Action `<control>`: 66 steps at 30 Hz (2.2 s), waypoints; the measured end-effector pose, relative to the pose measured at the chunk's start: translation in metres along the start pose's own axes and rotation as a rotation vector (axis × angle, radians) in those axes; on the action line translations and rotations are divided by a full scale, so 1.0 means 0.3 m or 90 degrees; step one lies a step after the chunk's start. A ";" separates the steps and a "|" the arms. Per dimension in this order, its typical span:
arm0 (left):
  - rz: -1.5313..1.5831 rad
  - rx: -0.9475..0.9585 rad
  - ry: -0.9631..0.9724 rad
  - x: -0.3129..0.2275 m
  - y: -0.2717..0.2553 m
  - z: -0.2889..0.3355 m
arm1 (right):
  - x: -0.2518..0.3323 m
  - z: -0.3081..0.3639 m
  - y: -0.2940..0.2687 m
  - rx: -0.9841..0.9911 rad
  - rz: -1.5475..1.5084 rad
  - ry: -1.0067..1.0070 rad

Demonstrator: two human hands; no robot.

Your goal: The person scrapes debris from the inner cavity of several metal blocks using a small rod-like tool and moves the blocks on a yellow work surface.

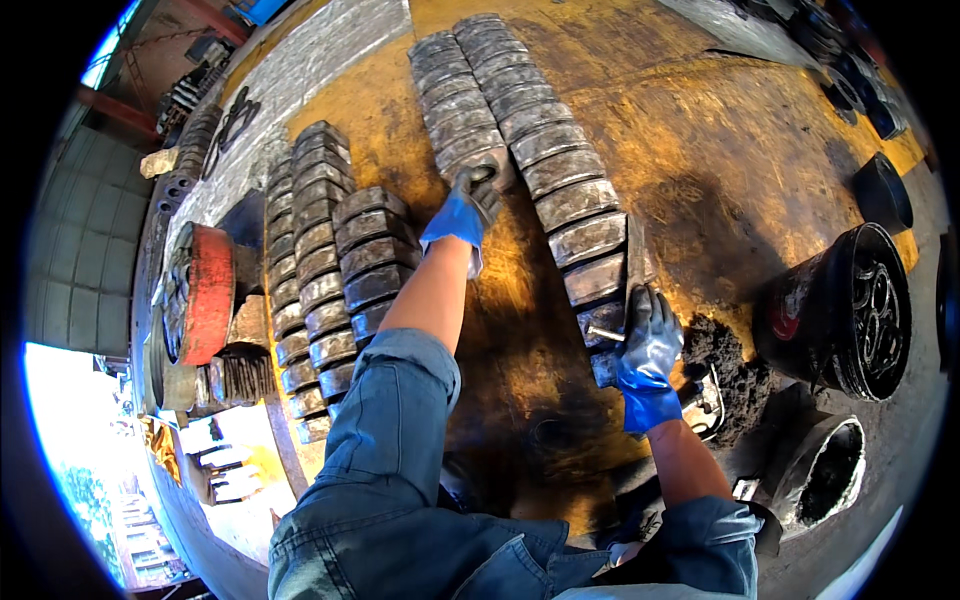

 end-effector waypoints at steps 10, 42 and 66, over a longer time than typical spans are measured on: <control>0.226 0.084 0.072 0.017 -0.006 -0.241 | 0.017 -0.011 0.012 -0.004 -0.005 -0.017; 0.428 -0.004 0.002 0.759 -0.528 0.866 | -0.009 0.027 0.080 0.058 0.033 0.040; 0.345 -0.023 -0.236 0.873 -0.547 1.523 | 0.045 0.132 0.037 -0.028 0.037 0.006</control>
Point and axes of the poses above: each hand's wrist, its own z-axis away from the middle knuckle, its own y-axis out of the palm, x = y × z, the point moved 4 cm from there along -z, towards the middle knuckle, and after that the axes turned 6 degrees about y, right-handed, at the moved point
